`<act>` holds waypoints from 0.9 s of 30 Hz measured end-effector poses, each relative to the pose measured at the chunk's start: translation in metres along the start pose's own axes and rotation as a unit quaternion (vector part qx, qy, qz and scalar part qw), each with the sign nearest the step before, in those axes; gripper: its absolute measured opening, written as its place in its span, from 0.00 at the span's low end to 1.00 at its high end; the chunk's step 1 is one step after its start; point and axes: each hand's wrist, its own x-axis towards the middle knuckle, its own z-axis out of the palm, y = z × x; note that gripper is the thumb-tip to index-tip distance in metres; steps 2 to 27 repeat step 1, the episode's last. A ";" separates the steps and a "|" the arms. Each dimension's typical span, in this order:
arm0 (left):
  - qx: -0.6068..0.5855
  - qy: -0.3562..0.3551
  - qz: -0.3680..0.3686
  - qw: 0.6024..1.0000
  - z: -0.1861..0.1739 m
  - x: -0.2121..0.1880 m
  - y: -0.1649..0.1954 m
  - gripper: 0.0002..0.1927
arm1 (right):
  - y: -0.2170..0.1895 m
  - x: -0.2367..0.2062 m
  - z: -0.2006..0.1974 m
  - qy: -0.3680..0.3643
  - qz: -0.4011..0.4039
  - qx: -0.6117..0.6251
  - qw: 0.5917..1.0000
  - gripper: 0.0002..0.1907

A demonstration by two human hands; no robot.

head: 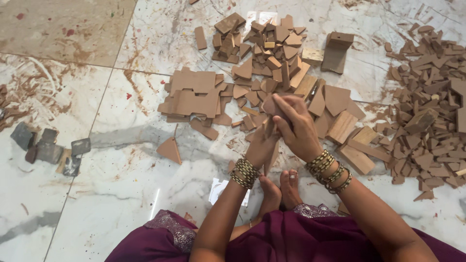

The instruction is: The person sits on the floor and repeatedly picks up small cardboard pieces from a pile. They rub the edges of each piece between their hands to smooth them, then place the piece back on the floor. The person continues this process with multiple pieces throughout the clip.

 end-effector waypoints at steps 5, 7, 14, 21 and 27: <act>0.041 0.064 -0.029 0.997 0.001 -0.001 -0.002 0.22 | -0.002 0.001 0.002 -0.032 0.088 -0.007 0.996 0.26; 0.041 0.064 -0.029 0.997 0.001 -0.001 -0.002 0.22 | -0.002 0.001 0.002 -0.032 0.088 -0.007 0.996 0.26; 0.041 0.064 -0.029 0.997 0.001 -0.001 -0.002 0.22 | -0.002 0.001 0.002 -0.032 0.088 -0.007 0.996 0.26; 0.041 0.064 -0.029 0.997 0.001 -0.001 -0.002 0.22 | -0.002 0.001 0.002 -0.032 0.088 -0.007 0.996 0.26; 0.041 0.064 -0.029 0.997 0.001 -0.001 -0.002 0.22 | -0.002 0.001 0.002 -0.032 0.088 -0.007 0.996 0.26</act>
